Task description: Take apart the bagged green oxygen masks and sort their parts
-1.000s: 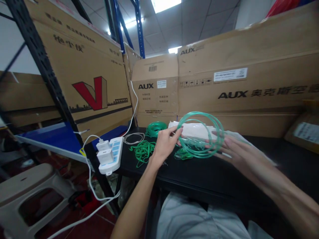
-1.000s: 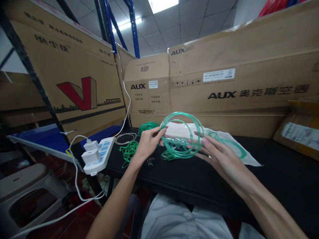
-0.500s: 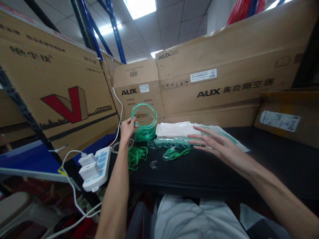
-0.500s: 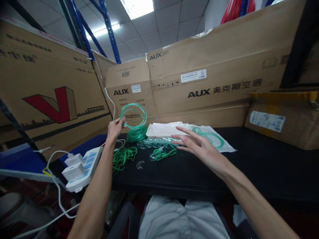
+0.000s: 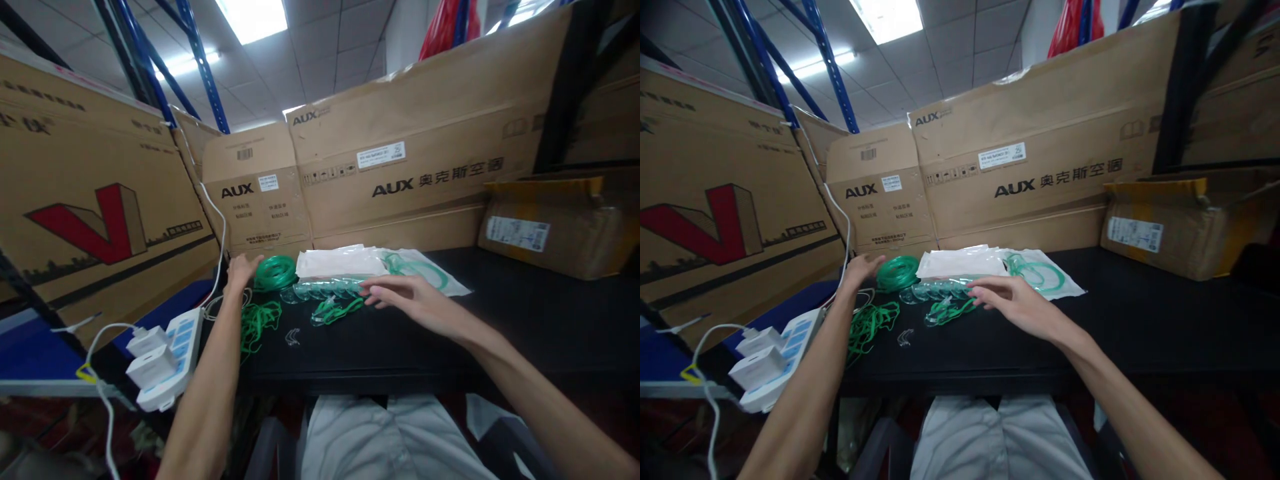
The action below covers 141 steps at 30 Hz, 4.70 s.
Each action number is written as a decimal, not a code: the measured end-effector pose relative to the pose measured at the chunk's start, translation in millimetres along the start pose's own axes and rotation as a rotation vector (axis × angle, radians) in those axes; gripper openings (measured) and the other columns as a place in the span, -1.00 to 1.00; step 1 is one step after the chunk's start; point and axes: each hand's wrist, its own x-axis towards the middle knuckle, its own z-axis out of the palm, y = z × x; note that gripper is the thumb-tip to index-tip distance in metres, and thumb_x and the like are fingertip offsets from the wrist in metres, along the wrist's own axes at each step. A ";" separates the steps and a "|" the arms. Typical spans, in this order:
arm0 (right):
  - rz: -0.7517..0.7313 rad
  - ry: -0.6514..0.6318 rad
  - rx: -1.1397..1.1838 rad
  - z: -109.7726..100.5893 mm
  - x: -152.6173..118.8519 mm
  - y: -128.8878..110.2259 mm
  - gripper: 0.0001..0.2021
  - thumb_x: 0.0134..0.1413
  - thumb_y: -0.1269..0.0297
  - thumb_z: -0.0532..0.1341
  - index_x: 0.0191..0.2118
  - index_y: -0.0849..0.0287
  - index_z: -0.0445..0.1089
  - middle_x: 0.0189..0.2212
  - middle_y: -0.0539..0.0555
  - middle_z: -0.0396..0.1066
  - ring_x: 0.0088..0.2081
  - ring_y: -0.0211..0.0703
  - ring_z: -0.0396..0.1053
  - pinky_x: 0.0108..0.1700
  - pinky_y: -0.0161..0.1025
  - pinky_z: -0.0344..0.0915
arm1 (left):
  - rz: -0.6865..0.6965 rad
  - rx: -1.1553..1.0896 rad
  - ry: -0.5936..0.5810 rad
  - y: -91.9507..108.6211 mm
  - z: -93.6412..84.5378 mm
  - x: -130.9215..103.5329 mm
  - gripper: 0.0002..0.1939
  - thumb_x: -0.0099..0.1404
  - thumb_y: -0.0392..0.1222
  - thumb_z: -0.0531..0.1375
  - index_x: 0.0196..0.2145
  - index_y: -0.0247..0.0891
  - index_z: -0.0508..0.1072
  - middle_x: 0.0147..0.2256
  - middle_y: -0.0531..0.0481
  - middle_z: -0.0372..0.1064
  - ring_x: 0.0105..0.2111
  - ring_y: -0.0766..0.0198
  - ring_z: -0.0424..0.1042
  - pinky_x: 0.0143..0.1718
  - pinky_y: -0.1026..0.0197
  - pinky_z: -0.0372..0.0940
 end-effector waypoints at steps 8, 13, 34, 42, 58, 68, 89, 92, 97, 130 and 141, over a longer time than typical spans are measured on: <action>-0.159 0.129 -0.457 18.7 8.3 27.8 -0.76 0.25 0.15 0.19 -0.20 0.08 0.61 -0.18 0.12 0.61 -0.13 0.07 0.52 -0.02 -0.02 0.38 | 0.337 0.087 -0.436 59.7 16.0 -77.1 -0.60 0.23 0.23 0.20 -0.34 -0.11 0.66 -0.37 -0.06 0.61 -0.32 0.06 0.56 -0.34 0.24 0.30; -0.230 0.215 -0.590 28.9 12.1 33.7 -0.76 0.27 0.24 0.17 -0.23 0.12 0.61 -0.14 0.17 0.57 -0.06 0.06 0.49 0.06 -0.01 0.34 | 0.277 0.240 -0.616 59.0 43.4 -113.3 -0.63 0.19 0.21 0.24 -0.37 -0.13 0.62 -0.33 -0.13 0.61 -0.30 0.00 0.56 -0.32 0.19 0.28; 0.182 0.143 0.198 22.5 8.0 16.6 -0.53 0.02 0.01 0.39 0.01 0.15 0.53 -0.09 0.14 0.55 -0.10 -0.04 0.48 -0.10 -0.16 0.39 | 0.623 -0.433 -0.259 102.1 69.0 -146.7 -0.80 0.34 -0.27 0.21 -0.07 -0.20 0.41 -0.08 -0.03 0.42 -0.13 0.25 0.46 -0.22 0.29 0.38; 0.122 0.396 0.116 18.8 11.3 18.6 -0.61 -0.02 0.00 0.39 -0.15 0.18 0.57 -0.10 0.15 0.56 -0.04 0.04 0.47 -0.04 -0.11 0.36 | 0.550 -0.501 -0.323 94.3 72.6 -147.8 -0.81 0.36 -0.13 0.21 -0.10 -0.20 0.39 -0.10 -0.02 0.40 -0.19 0.27 0.46 -0.23 0.27 0.38; 0.196 0.329 0.283 27.5 12.1 26.1 -0.59 -0.09 -0.01 0.43 -0.18 0.16 0.50 -0.19 0.09 0.53 -0.17 -0.11 0.46 -0.24 -0.28 0.35 | 0.529 -0.527 -0.566 93.8 77.7 -142.7 -0.73 0.37 0.01 0.20 -0.13 -0.19 0.57 -0.17 0.02 0.57 -0.19 0.16 0.50 -0.10 0.21 0.31; 0.205 0.244 0.231 23.9 13.2 29.6 -0.56 -0.06 -0.05 0.42 -0.21 0.17 0.37 -0.45 -0.04 0.44 -0.42 -0.25 0.42 -0.42 -0.35 0.34 | 0.534 -0.427 -0.474 89.8 64.0 -137.9 -0.73 0.42 -0.07 0.16 -0.02 -0.17 0.55 -0.31 0.06 0.58 -0.28 0.23 0.53 -0.14 0.25 0.32; 0.198 0.177 0.016 12.4 11.7 27.2 -0.52 -0.04 -0.17 0.35 -0.41 0.24 0.43 -0.54 -0.03 0.36 -0.62 -0.28 0.35 -0.58 -0.29 0.39 | 0.571 -0.225 -0.437 69.2 52.8 -121.7 -0.74 0.41 -0.02 0.17 -0.30 -0.18 0.59 -0.25 0.03 0.57 -0.20 0.18 0.50 -0.08 0.21 0.28; 0.192 0.146 0.045 21.3 11.4 22.4 -0.53 -0.07 -0.17 0.37 -0.40 0.23 0.43 -0.55 -0.05 0.34 -0.60 -0.28 0.35 -0.57 -0.30 0.39 | 0.616 -0.294 -0.437 80.6 50.8 -130.4 -0.74 0.41 0.00 0.17 -0.13 -0.14 0.59 -0.09 0.03 0.56 -0.04 0.19 0.46 0.06 0.22 0.23; 0.185 0.115 0.060 28.5 10.9 20.9 -0.52 -0.08 -0.19 0.36 -0.39 0.22 0.43 -0.53 -0.04 0.37 -0.58 -0.27 0.36 -0.54 -0.29 0.38 | 0.675 -0.273 -0.530 89.4 56.6 -138.3 -0.76 0.40 0.00 0.20 -0.22 -0.13 0.61 -0.18 0.07 0.58 -0.11 0.21 0.47 -0.01 0.23 0.23; -0.012 0.064 -0.310 -12.4 8.0 22.0 -0.64 0.06 -0.07 0.31 -0.38 0.19 0.52 -0.39 0.00 0.44 -0.28 -0.12 0.33 -0.20 -0.26 0.23 | 0.589 -0.158 -0.582 70.8 52.7 -127.7 -0.79 0.37 -0.09 0.16 -0.31 -0.21 0.56 -0.34 0.06 0.53 -0.30 0.22 0.47 -0.25 0.27 0.23; -0.004 0.005 -0.301 0.8 7.7 22.4 -0.67 0.07 -0.05 0.33 -0.27 0.15 0.56 -0.27 0.03 0.53 -0.15 -0.01 0.40 -0.07 -0.22 0.28 | 0.689 -0.242 -0.489 87.0 70.9 -138.4 -0.80 0.40 -0.11 0.18 -0.16 -0.17 0.59 -0.18 -0.02 0.54 -0.14 0.16 0.47 -0.04 0.19 0.27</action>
